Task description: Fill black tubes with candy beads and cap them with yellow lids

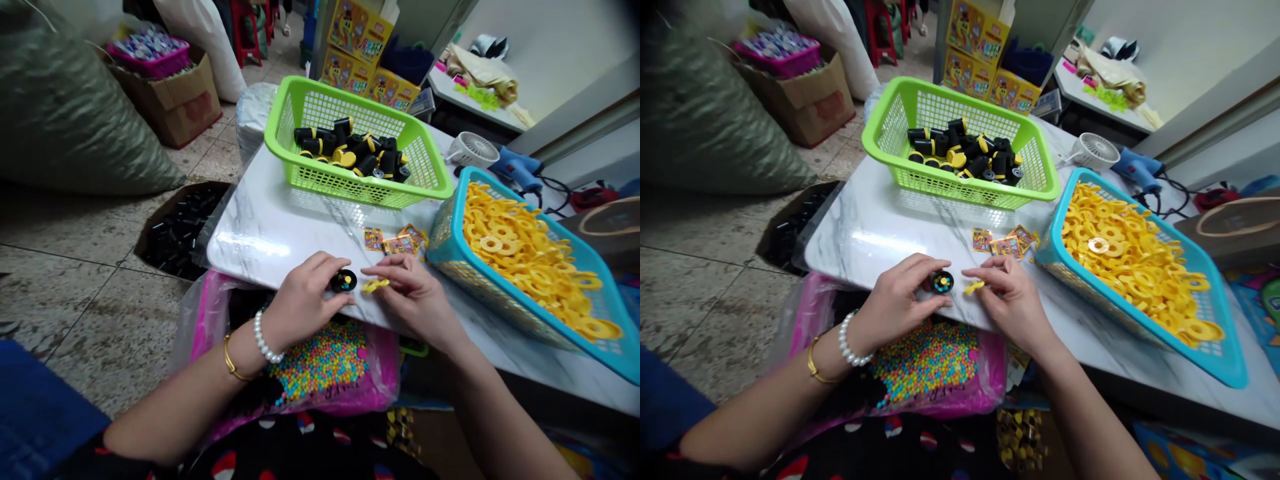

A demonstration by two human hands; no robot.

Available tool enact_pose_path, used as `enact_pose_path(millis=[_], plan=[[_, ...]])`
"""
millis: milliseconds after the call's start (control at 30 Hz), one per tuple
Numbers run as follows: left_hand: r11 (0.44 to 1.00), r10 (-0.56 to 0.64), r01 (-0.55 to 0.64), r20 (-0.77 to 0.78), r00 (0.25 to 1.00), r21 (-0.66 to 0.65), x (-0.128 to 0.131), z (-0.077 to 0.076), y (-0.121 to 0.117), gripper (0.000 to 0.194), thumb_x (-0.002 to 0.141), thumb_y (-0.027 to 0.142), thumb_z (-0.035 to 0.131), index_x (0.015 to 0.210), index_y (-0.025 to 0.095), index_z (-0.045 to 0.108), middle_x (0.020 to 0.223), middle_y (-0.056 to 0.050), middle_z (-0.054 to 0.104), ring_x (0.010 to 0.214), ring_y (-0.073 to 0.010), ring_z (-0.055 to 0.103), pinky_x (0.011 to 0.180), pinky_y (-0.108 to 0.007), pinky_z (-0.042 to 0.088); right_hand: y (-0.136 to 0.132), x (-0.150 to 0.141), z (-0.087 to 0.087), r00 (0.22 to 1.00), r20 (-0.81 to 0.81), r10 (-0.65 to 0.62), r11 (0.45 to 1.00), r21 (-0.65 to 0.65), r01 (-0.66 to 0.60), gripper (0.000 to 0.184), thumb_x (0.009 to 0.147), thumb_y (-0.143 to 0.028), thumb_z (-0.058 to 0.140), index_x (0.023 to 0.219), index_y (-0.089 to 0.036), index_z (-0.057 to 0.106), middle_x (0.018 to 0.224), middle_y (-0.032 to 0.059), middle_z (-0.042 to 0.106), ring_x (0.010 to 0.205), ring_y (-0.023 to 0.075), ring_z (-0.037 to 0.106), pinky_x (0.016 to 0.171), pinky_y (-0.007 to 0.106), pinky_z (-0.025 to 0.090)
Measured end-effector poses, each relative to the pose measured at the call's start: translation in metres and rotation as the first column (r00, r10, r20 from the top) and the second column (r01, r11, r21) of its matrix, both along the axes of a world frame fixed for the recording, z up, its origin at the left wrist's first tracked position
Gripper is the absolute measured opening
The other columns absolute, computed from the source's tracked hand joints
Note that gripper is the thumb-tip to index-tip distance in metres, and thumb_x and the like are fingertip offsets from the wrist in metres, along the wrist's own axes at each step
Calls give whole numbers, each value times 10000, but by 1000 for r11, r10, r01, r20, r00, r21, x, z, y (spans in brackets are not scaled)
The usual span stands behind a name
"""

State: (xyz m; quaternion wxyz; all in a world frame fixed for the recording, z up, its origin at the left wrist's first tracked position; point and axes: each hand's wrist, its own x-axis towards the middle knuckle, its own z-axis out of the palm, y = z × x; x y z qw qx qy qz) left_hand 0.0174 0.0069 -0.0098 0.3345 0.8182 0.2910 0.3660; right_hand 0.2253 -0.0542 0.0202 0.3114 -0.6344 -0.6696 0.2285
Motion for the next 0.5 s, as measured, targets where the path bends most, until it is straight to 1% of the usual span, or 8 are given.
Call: enact_pose_path(millis=[67, 133, 233, 300, 367, 433, 467, 500], plan=[[1000, 10, -10, 11, 1000, 0, 0, 1, 0, 390, 785, 235, 727, 1142, 145, 598, 984, -78, 622, 881, -186, 603, 784, -338, 535, -5, 6, 3, 990, 138, -2, 999, 48, -5, 424, 793, -100, 526, 1146, -276, 681, 1120, 75, 585, 955, 193, 585, 812, 366, 502], [1000, 6, -7, 22, 1000, 5, 0, 1, -1, 341, 796, 228, 713, 1110, 146, 606, 982, -78, 628, 909, -191, 608, 806, -343, 534, -14, 8, 7, 982, 189, -26, 999, 49, 17, 443, 799, -83, 502, 1178, -253, 655, 1125, 75, 594, 928, 184, 598, 812, 356, 499], [1000, -2, 2, 28, 1000, 7, 0, 1, -1, 333, 806, 228, 702, 1113, 145, 603, 994, -83, 631, 928, -196, 613, 823, -346, 536, -24, 2, 12, 973, 168, -156, 987, 54, 149, 321, 854, -178, 552, 1159, -216, 645, 973, 55, 634, 726, 140, 596, 655, 285, 498], [1000, 0, -1, 22, 1000, 11, 0, 0, -2, 337, 813, 217, 690, 1129, 149, 597, 1010, -86, 629, 945, -202, 613, 834, -352, 537, -23, -7, 11, 970, 153, -188, 981, 70, 179, 324, 877, -258, 578, 1193, -205, 620, 881, 39, 628, 627, 121, 557, 562, 256, 474], [1000, 4, -4, 10, 1000, 19, 1, -1, -2, 347, 822, 181, 663, 1158, 148, 583, 1021, -89, 626, 952, -205, 609, 842, -361, 537, -15, -16, 8, 979, 177, -106, 992, 86, 92, 388, 881, -283, 584, 1261, -206, 579, 961, 60, 626, 666, 128, 572, 575, 259, 491], [999, 24, -25, 11, 1000, 28, 1, -1, -2, 354, 826, 139, 631, 1174, 138, 570, 1011, -91, 622, 956, -206, 600, 847, -367, 534, -2, -24, 4, 963, 264, 43, 993, 92, -69, 450, 874, -258, 581, 1319, -208, 535, 1132, 99, 601, 845, 172, 606, 711, 305, 528], [999, 45, -46, 17, 999, 29, 2, 0, -3, 352, 824, 123, 621, 1172, 132, 567, 1003, -90, 619, 944, -203, 597, 839, -363, 533, 5, -26, 1, 940, 322, 110, 985, 88, -145, 451, 871, -239, 573, 1319, -203, 534, 1174, 109, 590, 932, 197, 600, 785, 335, 525], [997, 70, -70, 23, 997, 26, 2, 0, -3, 345, 822, 114, 616, 1163, 127, 567, 995, -89, 617, 919, -196, 595, 826, -357, 534, 11, -28, 0, 913, 377, 157, 976, 80, -201, 420, 870, -222, 561, 1288, -190, 555, 1164, 113, 597, 982, 216, 590, 833, 358, 514]])
